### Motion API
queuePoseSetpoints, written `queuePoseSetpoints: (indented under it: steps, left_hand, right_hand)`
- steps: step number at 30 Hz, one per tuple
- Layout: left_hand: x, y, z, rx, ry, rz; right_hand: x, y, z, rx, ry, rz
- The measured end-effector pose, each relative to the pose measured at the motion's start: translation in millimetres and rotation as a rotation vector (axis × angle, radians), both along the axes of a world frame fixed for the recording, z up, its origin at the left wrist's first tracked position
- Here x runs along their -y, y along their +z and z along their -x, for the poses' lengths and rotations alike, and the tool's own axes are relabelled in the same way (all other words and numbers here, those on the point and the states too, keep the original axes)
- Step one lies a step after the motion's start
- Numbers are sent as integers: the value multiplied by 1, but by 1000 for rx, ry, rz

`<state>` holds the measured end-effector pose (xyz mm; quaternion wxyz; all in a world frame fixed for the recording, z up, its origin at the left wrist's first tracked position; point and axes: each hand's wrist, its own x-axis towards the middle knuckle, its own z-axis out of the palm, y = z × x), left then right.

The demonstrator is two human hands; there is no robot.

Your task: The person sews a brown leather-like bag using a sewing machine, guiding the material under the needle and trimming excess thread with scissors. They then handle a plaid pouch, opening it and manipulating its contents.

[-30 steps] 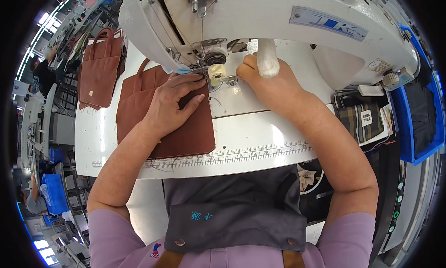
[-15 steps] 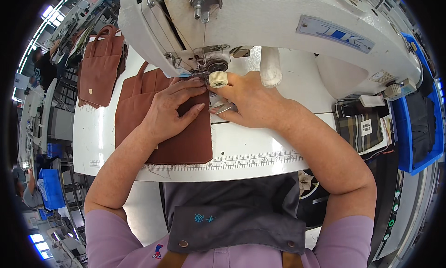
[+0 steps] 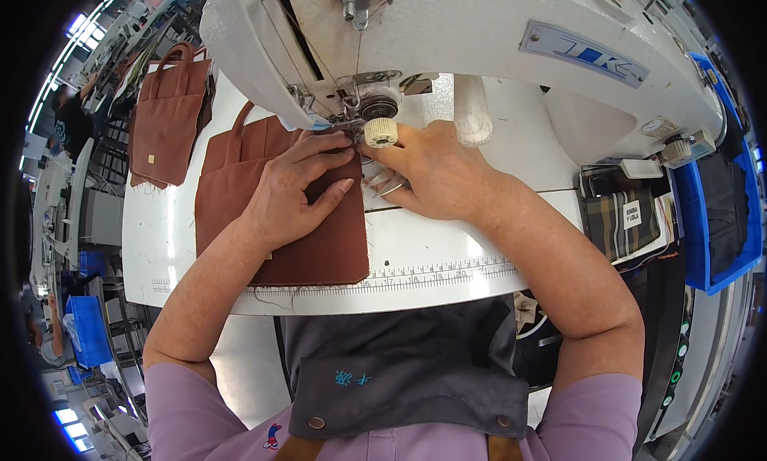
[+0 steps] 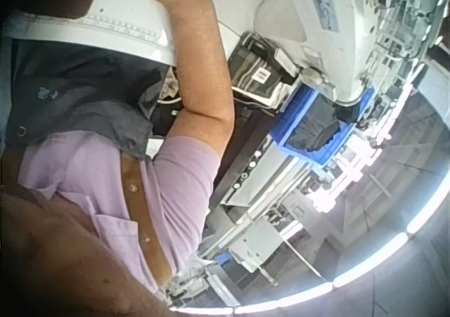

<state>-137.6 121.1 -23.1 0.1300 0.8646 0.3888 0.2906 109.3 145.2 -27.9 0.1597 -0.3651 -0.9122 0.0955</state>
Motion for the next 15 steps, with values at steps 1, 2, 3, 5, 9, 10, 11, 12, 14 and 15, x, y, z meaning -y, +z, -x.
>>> queuePoseSetpoints:
  steps: [1,2,3,5,9,10,11,12,14,15]
  left_hand:
    - [3,-1,-1,15,4,13]
    - [5,-2,-1,30,8,26]
    - [6,-2,-1,34,5,26]
    - [9,-3,1,37,7,31]
    - [16,-3,1,36,-29,20]
    - [15,-3,2,43,-35,14]
    - [14,-3,2,50,-41,7]
    - [14,-3,3,22,-25,-11]
    - [13,0,1,-33,-1,-47]
    - [13,5,-1,-64,92,-76]
  right_hand:
    - [1,-2,-1,2,1,-1]
    - [1,-2,-1,5,3,-2]
    - [2,-2,-1,0,-1,2]
    - [2,-1,0,-12,-4,16]
    - [0,-2,-3,-71,58,-82]
    - [-1,-1,-1,-96,72,-144]
    - [-2,0,0,-121,85,-207]
    - [-1,2,2,-91,76,-197]
    - [0,3,3,-28,50,-177]
    - [0,2,3,-15,45,-176]
